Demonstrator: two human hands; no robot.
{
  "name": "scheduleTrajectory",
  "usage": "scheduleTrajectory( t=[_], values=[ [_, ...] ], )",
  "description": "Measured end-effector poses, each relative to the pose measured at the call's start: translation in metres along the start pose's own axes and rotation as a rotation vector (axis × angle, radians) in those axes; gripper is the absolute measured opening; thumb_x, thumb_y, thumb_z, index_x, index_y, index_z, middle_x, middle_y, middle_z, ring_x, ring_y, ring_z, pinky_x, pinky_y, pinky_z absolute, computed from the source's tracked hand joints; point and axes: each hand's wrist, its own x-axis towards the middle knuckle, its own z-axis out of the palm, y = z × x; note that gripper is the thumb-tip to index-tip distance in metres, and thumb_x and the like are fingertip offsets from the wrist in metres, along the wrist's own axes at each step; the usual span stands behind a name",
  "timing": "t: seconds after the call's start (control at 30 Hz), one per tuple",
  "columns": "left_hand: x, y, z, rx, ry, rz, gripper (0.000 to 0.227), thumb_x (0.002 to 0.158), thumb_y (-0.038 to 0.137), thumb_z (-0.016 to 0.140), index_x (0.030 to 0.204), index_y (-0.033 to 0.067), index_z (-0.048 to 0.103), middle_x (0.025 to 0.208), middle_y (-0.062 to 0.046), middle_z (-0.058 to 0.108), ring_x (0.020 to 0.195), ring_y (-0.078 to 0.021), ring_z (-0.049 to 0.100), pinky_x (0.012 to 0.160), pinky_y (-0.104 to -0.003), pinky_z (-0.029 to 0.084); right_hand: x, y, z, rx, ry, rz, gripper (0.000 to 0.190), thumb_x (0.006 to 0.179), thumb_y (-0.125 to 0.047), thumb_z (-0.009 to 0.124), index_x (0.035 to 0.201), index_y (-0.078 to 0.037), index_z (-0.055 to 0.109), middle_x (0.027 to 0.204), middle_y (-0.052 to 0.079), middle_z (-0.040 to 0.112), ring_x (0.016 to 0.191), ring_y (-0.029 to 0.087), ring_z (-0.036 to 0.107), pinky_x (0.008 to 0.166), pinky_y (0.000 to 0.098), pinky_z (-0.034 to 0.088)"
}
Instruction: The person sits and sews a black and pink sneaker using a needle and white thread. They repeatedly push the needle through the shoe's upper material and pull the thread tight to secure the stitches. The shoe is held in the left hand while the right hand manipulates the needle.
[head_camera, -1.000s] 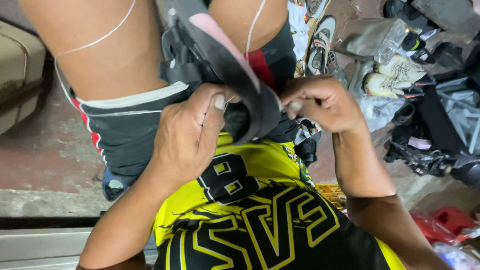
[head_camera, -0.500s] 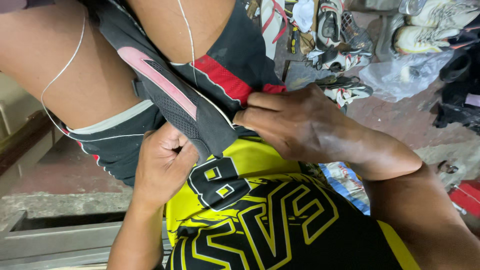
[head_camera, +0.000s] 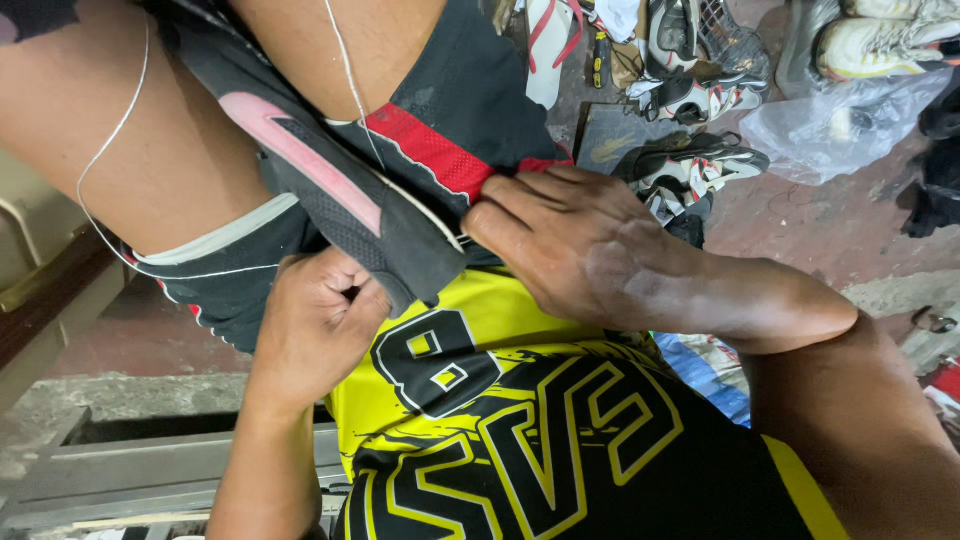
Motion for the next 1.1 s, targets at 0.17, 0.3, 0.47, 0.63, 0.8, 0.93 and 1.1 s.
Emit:
scheduleTrajectory(
  t=[0.17,0.3,0.47,0.63,0.8,0.93,1.1],
  values=[
    [-0.003,-0.009,0.002,-0.099,-0.022,0.107,0.01,0.085,0.001,0.058,0.093,0.004,0.063,0.067,-0.005,0.061,0.058,-0.014,0.061,0.06,-0.031,0.049,-0.003,0.012,0.006,-0.003,0.003,0.015,0.029,0.094,-0.035,0.078,0.086,-0.011,0.064,0.084,0.002,0.061,0.072,0.02,0.065,0.063,0.0348,0.051],
    [0.002,-0.004,0.007,-0.177,-0.015,0.225,0.015,0.094,0.002,0.057,0.104,0.0042,0.067,0.089,-0.006,0.074,0.079,-0.0142,0.072,0.074,-0.03,0.054,-0.011,0.028,0.015,-0.085,0.06,0.059,0.051,0.086,-0.053,0.078,0.064,-0.012,0.057,0.062,0.002,0.052,0.047,0.02,0.055,0.045,0.0368,0.042],
    [-0.012,0.021,-0.002,-0.102,0.104,-0.113,0.008,0.096,0.002,0.06,0.096,-0.0019,0.066,0.084,-0.01,0.068,0.066,-0.0153,0.065,0.063,-0.03,0.049,-0.023,0.048,0.004,-0.068,0.068,0.114,0.055,0.088,-0.052,0.081,0.066,-0.011,0.053,0.063,0.003,0.049,0.054,0.024,0.054,0.051,0.0388,0.04],
    [-0.051,0.058,-0.001,0.372,0.626,0.09,0.018,0.105,0.007,0.067,0.122,0.0047,0.067,0.113,-0.005,0.06,0.087,-0.0106,0.056,0.069,-0.023,0.044,-0.033,0.044,0.007,0.093,0.054,0.107,0.056,0.088,-0.048,0.082,0.065,-0.009,0.049,0.064,0.005,0.048,0.055,0.024,0.053,0.053,0.0397,0.041],
    [-0.036,0.08,0.013,0.66,0.443,0.411,0.035,0.081,0.028,0.09,0.106,0.008,0.076,0.102,-0.006,0.065,0.084,-0.0234,0.062,0.063,-0.035,0.049,-0.02,0.029,0.007,0.182,0.068,0.009,0.053,0.085,-0.049,0.081,0.067,-0.009,0.051,0.068,0.004,0.048,0.06,0.024,0.058,0.054,0.0385,0.043],
    [-0.009,0.083,0.025,0.672,0.34,0.548,0.021,0.09,0.014,0.087,0.106,0.0076,0.075,0.111,-0.004,0.072,0.082,-0.0207,0.063,0.063,-0.032,0.047,-0.021,0.028,0.002,0.193,0.054,0.006,0.051,0.084,-0.05,0.081,0.068,-0.009,0.054,0.069,0.004,0.05,0.061,0.024,0.058,0.053,0.0385,0.043],
    [-0.008,0.072,0.011,0.291,0.221,0.465,0.011,0.096,0.007,0.077,0.099,0.0066,0.066,0.102,-0.004,0.071,0.088,-0.0227,0.065,0.073,-0.03,0.052,-0.017,0.031,0.01,0.219,-0.039,-0.065,0.049,0.083,-0.052,0.078,0.069,-0.011,0.055,0.07,0.001,0.052,0.061,0.02,0.062,0.056,0.0368,0.048]
  ],
)
